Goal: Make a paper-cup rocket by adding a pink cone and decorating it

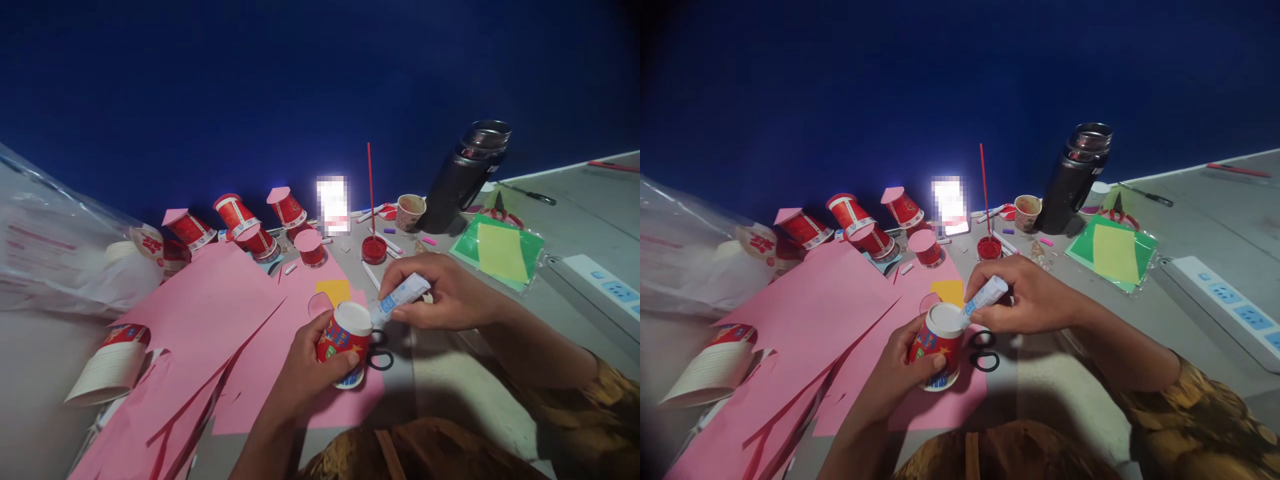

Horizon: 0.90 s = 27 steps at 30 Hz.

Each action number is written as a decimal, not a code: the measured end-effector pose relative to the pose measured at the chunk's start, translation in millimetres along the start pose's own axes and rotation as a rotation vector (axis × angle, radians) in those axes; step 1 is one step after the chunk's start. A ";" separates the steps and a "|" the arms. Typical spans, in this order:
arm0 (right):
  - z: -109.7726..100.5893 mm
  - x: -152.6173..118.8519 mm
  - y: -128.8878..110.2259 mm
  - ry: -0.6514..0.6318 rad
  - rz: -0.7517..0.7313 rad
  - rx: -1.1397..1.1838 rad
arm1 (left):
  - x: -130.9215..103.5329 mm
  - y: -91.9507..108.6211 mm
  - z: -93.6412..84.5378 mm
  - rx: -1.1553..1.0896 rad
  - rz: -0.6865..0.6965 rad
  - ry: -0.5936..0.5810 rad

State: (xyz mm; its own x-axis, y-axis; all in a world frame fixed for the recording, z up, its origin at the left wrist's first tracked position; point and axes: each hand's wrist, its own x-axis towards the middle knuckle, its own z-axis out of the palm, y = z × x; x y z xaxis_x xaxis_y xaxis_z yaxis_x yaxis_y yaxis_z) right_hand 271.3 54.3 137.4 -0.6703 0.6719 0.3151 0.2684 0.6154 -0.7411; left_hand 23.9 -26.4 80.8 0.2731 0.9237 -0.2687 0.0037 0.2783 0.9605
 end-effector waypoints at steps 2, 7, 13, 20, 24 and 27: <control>1.9 -0.1 0.7 -0.032 -0.015 0.050 | 1.4 -4.9 -1.9 -0.063 0.009 -0.026; 4.6 2.3 10.8 -0.022 0.021 -0.023 | 1.8 -9.1 -3.5 -0.155 0.029 -0.086; 2.5 3.7 8.2 0.020 0.017 0.038 | 3.2 -4.3 2.0 -0.002 -0.033 -0.103; 20.2 5.2 5.9 -0.092 0.106 0.042 | 0.1 -2.9 11.5 0.472 0.080 -0.091; 20.7 12.9 24.3 -0.077 0.279 -0.192 | -4.8 1.5 8.3 0.498 0.190 -0.170; 18.7 18.8 42.3 0.032 0.386 -0.118 | -7.1 3.5 -2.8 0.410 0.291 0.059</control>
State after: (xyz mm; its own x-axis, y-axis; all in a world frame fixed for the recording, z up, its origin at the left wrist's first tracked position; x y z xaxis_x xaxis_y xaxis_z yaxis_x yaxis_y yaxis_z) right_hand 257.1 85.3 100.9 -0.4832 0.8743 0.0463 0.5751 0.3567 -0.7362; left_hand 19.3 -31.3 85.8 0.2643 0.9642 0.0218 0.3165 -0.1081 0.9424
